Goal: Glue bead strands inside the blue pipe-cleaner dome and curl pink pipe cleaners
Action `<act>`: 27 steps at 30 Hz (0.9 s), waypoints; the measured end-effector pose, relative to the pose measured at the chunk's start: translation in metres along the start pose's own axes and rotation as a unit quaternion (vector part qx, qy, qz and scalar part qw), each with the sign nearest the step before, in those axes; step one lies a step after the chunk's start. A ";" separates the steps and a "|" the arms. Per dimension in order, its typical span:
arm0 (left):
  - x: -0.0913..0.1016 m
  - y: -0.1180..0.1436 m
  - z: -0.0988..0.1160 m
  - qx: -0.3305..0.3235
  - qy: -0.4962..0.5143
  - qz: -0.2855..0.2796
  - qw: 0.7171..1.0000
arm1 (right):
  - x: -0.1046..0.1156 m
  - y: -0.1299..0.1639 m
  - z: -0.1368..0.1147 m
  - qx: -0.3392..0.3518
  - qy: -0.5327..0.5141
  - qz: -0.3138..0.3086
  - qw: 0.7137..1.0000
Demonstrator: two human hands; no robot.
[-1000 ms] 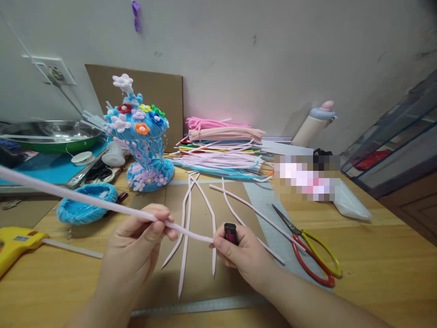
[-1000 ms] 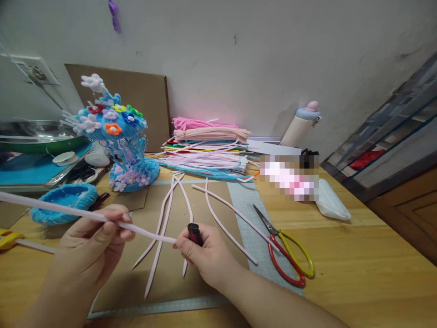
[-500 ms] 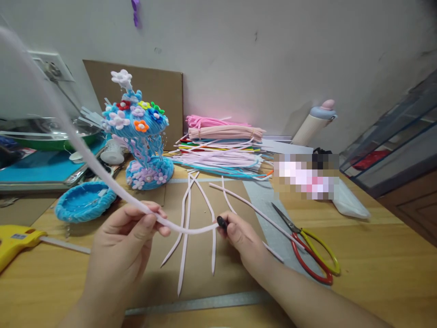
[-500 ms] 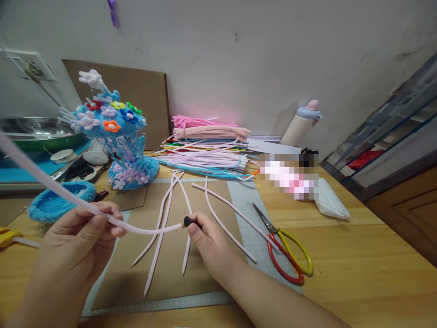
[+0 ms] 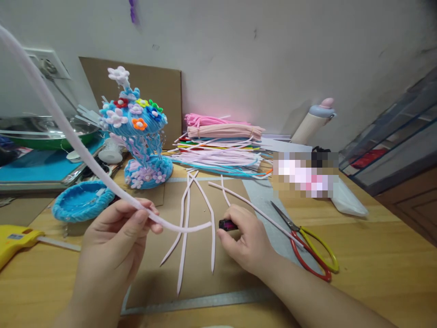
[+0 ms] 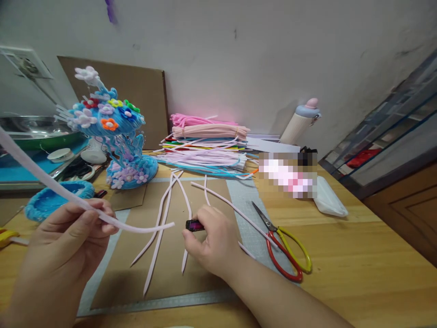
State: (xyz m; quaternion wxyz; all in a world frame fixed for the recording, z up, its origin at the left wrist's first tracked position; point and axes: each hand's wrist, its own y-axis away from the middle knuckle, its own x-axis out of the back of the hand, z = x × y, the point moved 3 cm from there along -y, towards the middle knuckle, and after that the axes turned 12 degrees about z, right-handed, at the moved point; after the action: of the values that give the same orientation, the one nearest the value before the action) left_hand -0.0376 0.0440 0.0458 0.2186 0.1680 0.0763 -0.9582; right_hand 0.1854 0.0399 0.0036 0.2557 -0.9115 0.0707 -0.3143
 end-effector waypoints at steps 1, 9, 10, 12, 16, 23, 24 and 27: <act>0.000 0.000 0.000 0.002 -0.002 -0.004 1.000 | 0.000 0.000 0.000 0.002 0.006 0.003 1.000; 0.000 -0.002 -0.005 0.000 -0.006 -0.022 1.000 | -0.001 -0.001 0.002 -0.017 -0.001 -0.006 1.000; 0.000 -0.002 -0.005 -0.005 -0.002 -0.025 1.000 | -0.001 -0.001 0.002 -0.019 -0.003 -0.007 1.000; 0.000 -0.003 -0.007 -0.015 0.006 -0.033 0.999 | -0.002 -0.001 0.001 -0.018 -0.009 -0.008 1.000; 0.000 -0.004 -0.008 -0.012 0.011 -0.045 0.999 | -0.002 0.000 0.000 -0.012 -0.016 -0.018 1.000; 0.000 -0.004 -0.005 -0.013 0.008 -0.033 0.999 | -0.002 0.000 0.003 -0.016 -0.021 -0.020 0.999; 0.000 -0.004 -0.004 -0.012 0.008 -0.031 0.999 | -0.003 0.000 0.004 -0.014 -0.021 -0.022 0.999; -0.001 -0.003 -0.002 -0.005 0.003 -0.021 1.000 | -0.004 -0.001 0.004 -0.010 -0.026 -0.027 0.999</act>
State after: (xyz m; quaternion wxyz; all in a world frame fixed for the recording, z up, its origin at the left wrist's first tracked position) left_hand -0.0372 0.0476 0.0441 0.1991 0.1685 0.0856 -0.9616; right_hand 0.1851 0.0438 -0.0004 0.2398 -0.9234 0.0424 -0.2966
